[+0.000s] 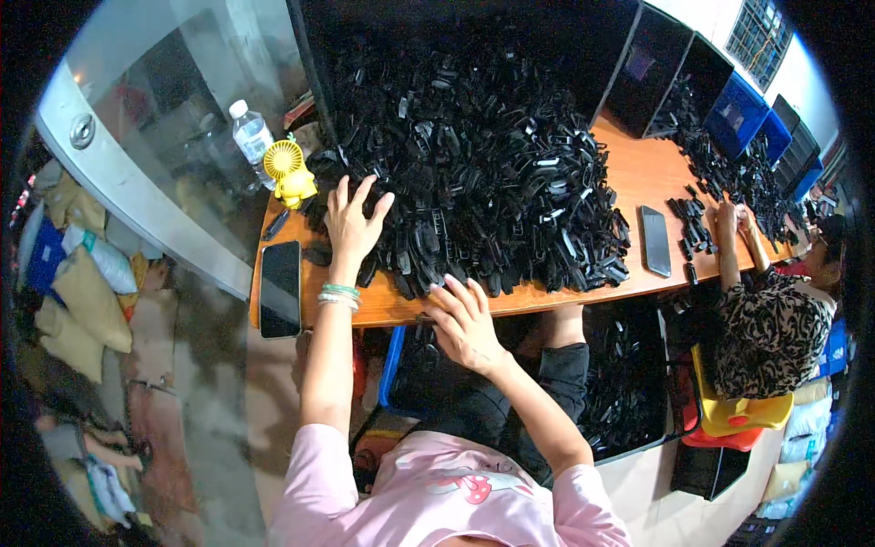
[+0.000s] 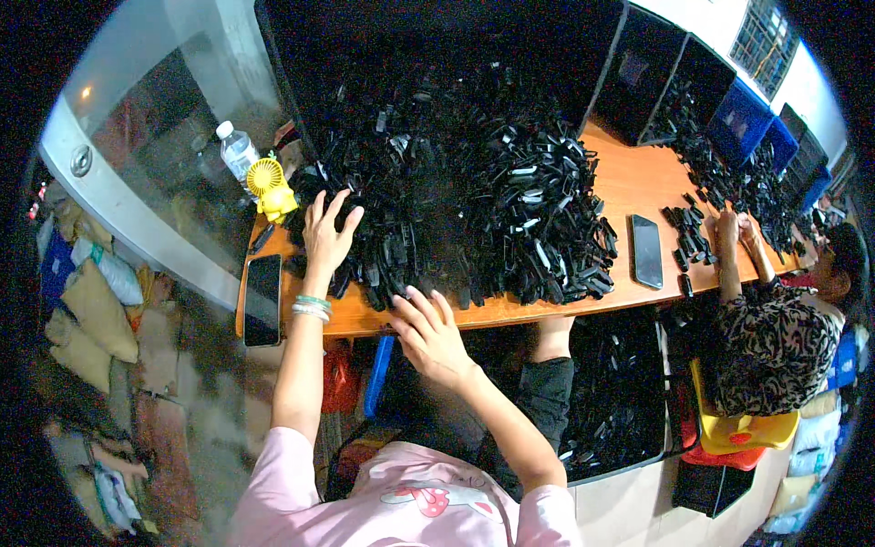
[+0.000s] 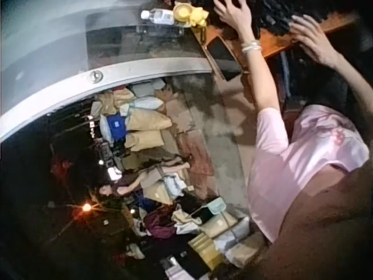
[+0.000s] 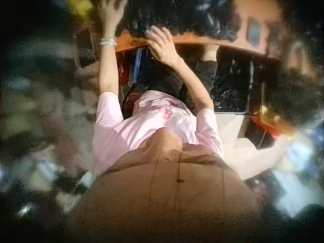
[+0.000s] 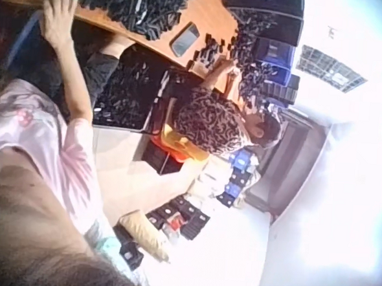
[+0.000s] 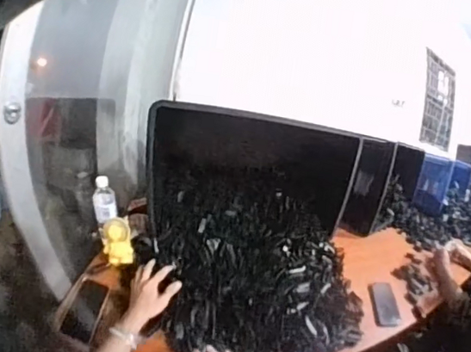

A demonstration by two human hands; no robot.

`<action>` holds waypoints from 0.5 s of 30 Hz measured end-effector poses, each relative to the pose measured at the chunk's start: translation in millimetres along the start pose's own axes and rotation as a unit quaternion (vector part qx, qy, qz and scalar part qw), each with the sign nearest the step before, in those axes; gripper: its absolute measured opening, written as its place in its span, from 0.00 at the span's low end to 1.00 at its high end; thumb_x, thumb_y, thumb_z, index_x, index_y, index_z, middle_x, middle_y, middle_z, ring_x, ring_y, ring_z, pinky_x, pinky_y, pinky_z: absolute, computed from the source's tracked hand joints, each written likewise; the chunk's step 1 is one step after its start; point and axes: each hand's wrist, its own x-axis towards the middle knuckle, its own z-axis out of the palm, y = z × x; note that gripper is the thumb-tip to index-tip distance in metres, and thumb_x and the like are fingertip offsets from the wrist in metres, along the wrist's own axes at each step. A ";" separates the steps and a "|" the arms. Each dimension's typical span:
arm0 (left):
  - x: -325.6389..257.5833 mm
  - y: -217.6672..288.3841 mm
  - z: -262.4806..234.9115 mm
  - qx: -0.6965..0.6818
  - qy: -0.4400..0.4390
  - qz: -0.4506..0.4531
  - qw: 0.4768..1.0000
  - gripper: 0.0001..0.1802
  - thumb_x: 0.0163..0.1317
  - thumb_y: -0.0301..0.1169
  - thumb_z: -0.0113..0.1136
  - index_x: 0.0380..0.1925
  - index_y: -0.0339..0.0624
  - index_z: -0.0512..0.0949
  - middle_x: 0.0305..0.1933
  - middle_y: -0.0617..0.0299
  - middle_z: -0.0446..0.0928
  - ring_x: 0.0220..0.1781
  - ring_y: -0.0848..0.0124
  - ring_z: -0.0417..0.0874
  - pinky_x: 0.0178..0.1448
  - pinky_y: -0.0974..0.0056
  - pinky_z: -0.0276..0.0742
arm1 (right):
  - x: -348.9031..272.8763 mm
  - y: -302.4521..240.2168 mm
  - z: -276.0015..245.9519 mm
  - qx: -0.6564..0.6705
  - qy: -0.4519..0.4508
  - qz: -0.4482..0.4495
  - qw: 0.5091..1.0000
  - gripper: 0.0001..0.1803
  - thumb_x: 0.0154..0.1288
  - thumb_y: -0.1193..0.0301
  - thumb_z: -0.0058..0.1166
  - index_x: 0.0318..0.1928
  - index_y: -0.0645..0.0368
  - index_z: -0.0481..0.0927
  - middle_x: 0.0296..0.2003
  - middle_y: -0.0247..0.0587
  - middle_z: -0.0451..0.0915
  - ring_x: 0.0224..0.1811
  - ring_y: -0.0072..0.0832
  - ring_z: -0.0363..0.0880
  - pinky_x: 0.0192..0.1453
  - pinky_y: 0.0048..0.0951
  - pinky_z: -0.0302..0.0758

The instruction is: The person assembles small plastic components by hand, snapping pieces together from a pile on the table and dropping the assembled parts into a bin below.

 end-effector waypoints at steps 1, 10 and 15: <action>-1.2 4.8 0.8 0.003 0.008 -0.008 1.000 0.26 0.58 0.54 0.54 0.52 0.55 0.74 0.61 0.42 0.63 0.60 0.45 0.64 0.60 0.45 0.63 | 3.2 3.6 3.5 0.002 0.000 0.000 1.000 0.23 0.50 0.73 0.56 0.50 0.58 0.71 0.60 0.46 0.65 0.68 0.43 0.56 0.69 0.53 0.50; -9.6 17.3 -2.0 -0.004 0.113 0.059 0.992 0.20 0.61 0.41 0.55 0.48 0.41 0.75 0.62 0.45 0.65 0.66 0.49 0.60 0.65 0.45 0.56 | 14.8 19.1 19.6 -0.039 0.014 0.044 0.998 0.17 0.58 0.72 0.50 0.49 0.62 0.71 0.60 0.52 0.65 0.67 0.44 0.58 0.70 0.56 0.46; 25.3 35.8 -2.2 -0.052 0.010 0.223 0.973 0.11 0.53 0.23 0.57 0.38 0.37 0.78 0.48 0.53 0.75 0.57 0.56 0.70 0.62 0.56 0.64 | 13.4 14.9 23.2 -0.043 0.024 0.062 0.997 0.18 0.58 0.72 0.50 0.49 0.62 0.71 0.60 0.52 0.65 0.67 0.44 0.58 0.70 0.55 0.47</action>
